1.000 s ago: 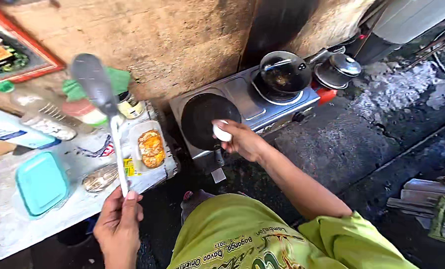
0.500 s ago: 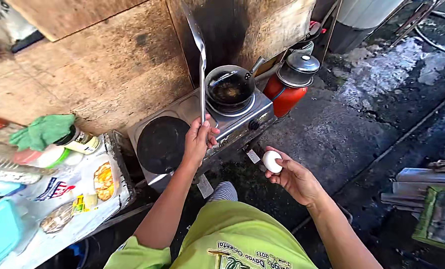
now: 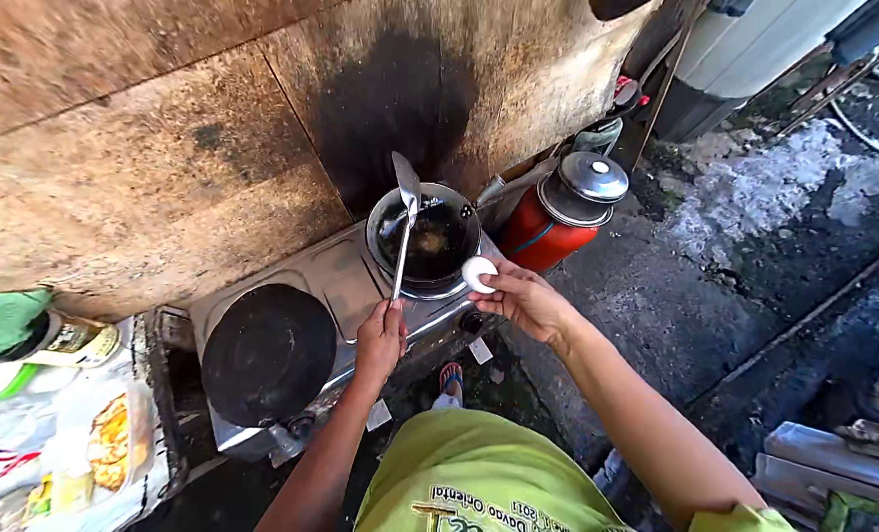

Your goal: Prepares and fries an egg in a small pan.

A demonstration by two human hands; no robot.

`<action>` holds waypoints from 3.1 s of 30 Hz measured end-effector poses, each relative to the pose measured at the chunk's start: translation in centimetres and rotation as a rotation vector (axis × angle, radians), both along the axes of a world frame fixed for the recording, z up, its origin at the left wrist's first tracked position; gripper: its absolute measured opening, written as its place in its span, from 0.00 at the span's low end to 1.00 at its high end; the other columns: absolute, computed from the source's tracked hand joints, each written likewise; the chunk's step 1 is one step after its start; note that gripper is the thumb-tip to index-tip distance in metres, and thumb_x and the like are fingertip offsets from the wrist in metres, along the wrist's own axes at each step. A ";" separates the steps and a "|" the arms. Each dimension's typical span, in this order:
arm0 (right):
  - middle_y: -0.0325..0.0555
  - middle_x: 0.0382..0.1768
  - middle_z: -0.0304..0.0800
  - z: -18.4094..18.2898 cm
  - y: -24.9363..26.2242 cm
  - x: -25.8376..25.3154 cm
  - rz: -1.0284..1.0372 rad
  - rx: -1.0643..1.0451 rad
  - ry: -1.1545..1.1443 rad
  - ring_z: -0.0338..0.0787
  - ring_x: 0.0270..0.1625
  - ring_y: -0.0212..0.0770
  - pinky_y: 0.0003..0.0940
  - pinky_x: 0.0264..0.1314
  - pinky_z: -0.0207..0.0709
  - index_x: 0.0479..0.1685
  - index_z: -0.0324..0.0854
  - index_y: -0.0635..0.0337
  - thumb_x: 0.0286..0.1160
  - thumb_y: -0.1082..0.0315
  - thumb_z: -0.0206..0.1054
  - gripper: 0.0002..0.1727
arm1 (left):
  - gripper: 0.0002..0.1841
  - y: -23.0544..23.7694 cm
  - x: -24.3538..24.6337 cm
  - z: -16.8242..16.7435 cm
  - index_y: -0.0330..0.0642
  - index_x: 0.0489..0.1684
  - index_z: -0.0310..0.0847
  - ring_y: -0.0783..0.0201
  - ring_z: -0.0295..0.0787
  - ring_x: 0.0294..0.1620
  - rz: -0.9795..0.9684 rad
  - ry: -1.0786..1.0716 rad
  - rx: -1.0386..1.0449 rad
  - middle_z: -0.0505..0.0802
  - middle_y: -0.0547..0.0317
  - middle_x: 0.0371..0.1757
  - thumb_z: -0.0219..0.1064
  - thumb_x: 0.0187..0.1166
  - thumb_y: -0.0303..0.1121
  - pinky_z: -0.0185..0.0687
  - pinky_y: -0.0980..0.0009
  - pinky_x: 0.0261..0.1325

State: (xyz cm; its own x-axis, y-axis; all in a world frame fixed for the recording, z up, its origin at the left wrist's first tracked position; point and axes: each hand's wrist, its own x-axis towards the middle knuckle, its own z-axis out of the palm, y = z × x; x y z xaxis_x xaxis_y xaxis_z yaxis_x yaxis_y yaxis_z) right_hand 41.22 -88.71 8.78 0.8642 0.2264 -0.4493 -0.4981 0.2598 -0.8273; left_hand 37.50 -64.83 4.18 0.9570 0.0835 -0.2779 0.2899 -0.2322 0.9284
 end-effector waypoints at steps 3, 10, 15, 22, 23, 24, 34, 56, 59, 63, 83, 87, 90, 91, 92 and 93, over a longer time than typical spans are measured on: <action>0.45 0.50 0.90 0.2 0.8 3.1 0.113 -0.108 -0.048 0.92 0.39 0.34 0.29 0.45 0.89 0.83 0.68 0.55 0.86 0.75 0.60 0.26 | 0.19 -0.8 0.1 2.2 0.31 0.66 0.81 0.78 0.76 0.16 -0.004 -0.163 0.072 0.85 0.66 0.26 0.50 0.95 0.36 0.76 0.81 0.21; 0.46 0.51 0.92 -0.3 2.0 8.7 0.389 -0.154 -0.172 0.94 0.39 0.33 0.27 0.44 0.89 0.82 0.70 0.56 0.79 0.81 0.66 0.30 | 0.20 -2.9 0.0 3.8 0.34 0.61 0.85 0.73 0.80 0.22 -0.004 -0.293 0.283 0.87 0.61 0.27 0.52 0.93 0.40 0.80 0.75 0.29; 0.45 0.50 0.92 -0.1 1.9 11.3 0.566 -0.161 -0.237 0.93 0.40 0.33 0.28 0.45 0.90 0.77 0.73 0.59 0.79 0.80 0.66 0.26 | 0.21 -4.5 0.1 4.0 0.32 0.63 0.85 0.64 0.86 0.29 0.020 -0.134 0.390 0.89 0.53 0.30 0.51 0.95 0.41 0.84 0.65 0.39; 0.47 0.54 0.90 0.4 1.7 14.0 0.674 -0.191 -0.231 0.92 0.43 0.34 0.29 0.47 0.88 0.82 0.70 0.59 0.80 0.78 0.67 0.30 | 0.20 -6.4 1.5 6.4 0.34 0.65 0.85 0.68 0.83 0.24 0.223 -0.314 0.477 0.89 0.57 0.27 0.53 0.94 0.39 0.83 0.70 0.33; 0.47 0.54 0.90 0.5 1.8 14.2 0.682 -0.191 -0.228 0.92 0.43 0.34 0.29 0.47 0.88 0.82 0.70 0.59 0.80 0.77 0.67 0.29 | 0.20 -6.7 1.7 6.4 0.34 0.66 0.84 0.67 0.85 0.25 0.237 -0.323 0.506 0.89 0.56 0.27 0.53 0.93 0.39 0.84 0.70 0.34; 0.46 0.54 0.90 0.5 1.8 14.3 0.690 -0.189 -0.230 0.92 0.43 0.34 0.29 0.47 0.88 0.82 0.71 0.59 0.80 0.77 0.67 0.29 | 0.20 -7.0 2.0 6.2 0.33 0.66 0.84 0.64 0.87 0.27 0.232 -0.301 0.535 0.90 0.53 0.29 0.53 0.93 0.39 0.85 0.67 0.36; 0.43 0.45 0.92 -0.1 1.4 15.1 0.677 -0.093 -0.122 0.94 0.40 0.33 0.28 0.46 0.90 0.72 0.77 0.60 0.85 0.73 0.64 0.18 | 0.20 -8.2 2.7 6.2 0.34 0.66 0.85 0.65 0.87 0.28 0.282 -0.248 0.519 0.91 0.53 0.31 0.53 0.93 0.39 0.85 0.68 0.37; 0.43 0.41 0.94 0.9 -2.5 13.3 0.523 -0.046 -0.034 0.96 0.39 0.34 0.29 0.47 0.92 0.64 0.80 0.61 0.88 0.72 0.60 0.12 | 0.19 -1.8 -0.7 -1.5 0.32 0.68 0.84 0.47 0.92 0.45 0.608 -0.097 0.686 0.92 0.37 0.53 0.63 0.88 0.36 0.85 0.50 0.54; 0.44 0.42 0.93 1.0 -2.8 13.1 0.457 -0.059 -0.022 0.96 0.38 0.35 0.28 0.45 0.92 0.65 0.78 0.60 0.88 0.72 0.61 0.12 | 0.21 -0.5 -1.2 -4.1 0.30 0.74 0.79 0.41 0.91 0.58 0.635 0.081 0.698 0.90 0.33 0.64 0.62 0.89 0.35 0.82 0.47 0.66; 0.44 0.42 0.93 1.0 -3.0 12.6 0.407 -0.059 -0.014 0.95 0.37 0.34 0.28 0.44 0.92 0.63 0.78 0.60 0.87 0.73 0.62 0.11 | 0.23 -0.2 -1.4 -6.4 0.32 0.79 0.74 0.41 0.90 0.63 0.653 0.217 0.652 0.88 0.34 0.68 0.61 0.90 0.35 0.80 0.48 0.71; 0.46 0.34 0.92 0.2 -2.6 10.9 0.416 -0.032 0.041 0.92 0.29 0.32 0.25 0.38 0.89 0.58 0.81 0.61 0.88 0.72 0.56 0.10 | 0.22 1.4 3.0 -10.9 0.35 0.78 0.75 0.41 0.81 0.77 0.532 0.461 0.752 0.84 0.35 0.73 0.59 0.91 0.37 0.74 0.50 0.79; 0.44 0.32 0.92 0.2 -3.0 10.7 0.443 -0.037 0.029 0.92 0.29 0.31 0.23 0.37 0.89 0.57 0.82 0.61 0.87 0.71 0.57 0.10 | 0.22 1.0 3.1 -9.7 0.36 0.75 0.79 0.40 0.76 0.80 0.497 0.459 0.815 0.84 0.35 0.73 0.64 0.87 0.36 0.70 0.50 0.82; 0.44 0.31 0.92 0.3 -3.3 10.8 0.471 -0.047 0.033 0.92 0.28 0.31 0.23 0.36 0.88 0.56 0.82 0.62 0.88 0.72 0.57 0.10 | 0.23 -0.9 3.0 -5.0 0.33 0.75 0.78 0.41 0.83 0.72 0.550 0.196 0.559 0.85 0.34 0.70 0.66 0.86 0.36 0.77 0.47 0.75; 0.44 0.31 0.92 0.2 -3.3 10.9 0.480 -0.051 0.036 0.91 0.28 0.31 0.23 0.35 0.88 0.56 0.82 0.63 0.88 0.72 0.57 0.10 | 0.23 -1.9 3.1 -3.4 0.34 0.76 0.77 0.46 0.88 0.65 0.533 0.094 0.389 0.87 0.37 0.68 0.67 0.86 0.37 0.82 0.49 0.69; 0.44 0.30 0.92 0.1 -3.4 11.1 0.491 -0.055 0.038 0.91 0.27 0.31 0.23 0.34 0.88 0.56 0.83 0.63 0.88 0.72 0.57 0.11 | 0.24 -3.0 3.3 -2.0 0.36 0.77 0.76 0.50 0.91 0.59 0.483 0.004 0.190 0.89 0.41 0.65 0.69 0.85 0.37 0.86 0.53 0.63; 0.44 0.30 0.91 0.1 -3.4 11.2 0.506 -0.059 0.039 0.90 0.26 0.31 0.22 0.33 0.87 0.55 0.83 0.63 0.88 0.72 0.56 0.11 | 0.26 -4.1 3.5 -0.6 0.38 0.79 0.74 0.54 0.92 0.53 0.389 -0.070 0.017 0.89 0.44 0.64 0.70 0.84 0.35 0.89 0.56 0.57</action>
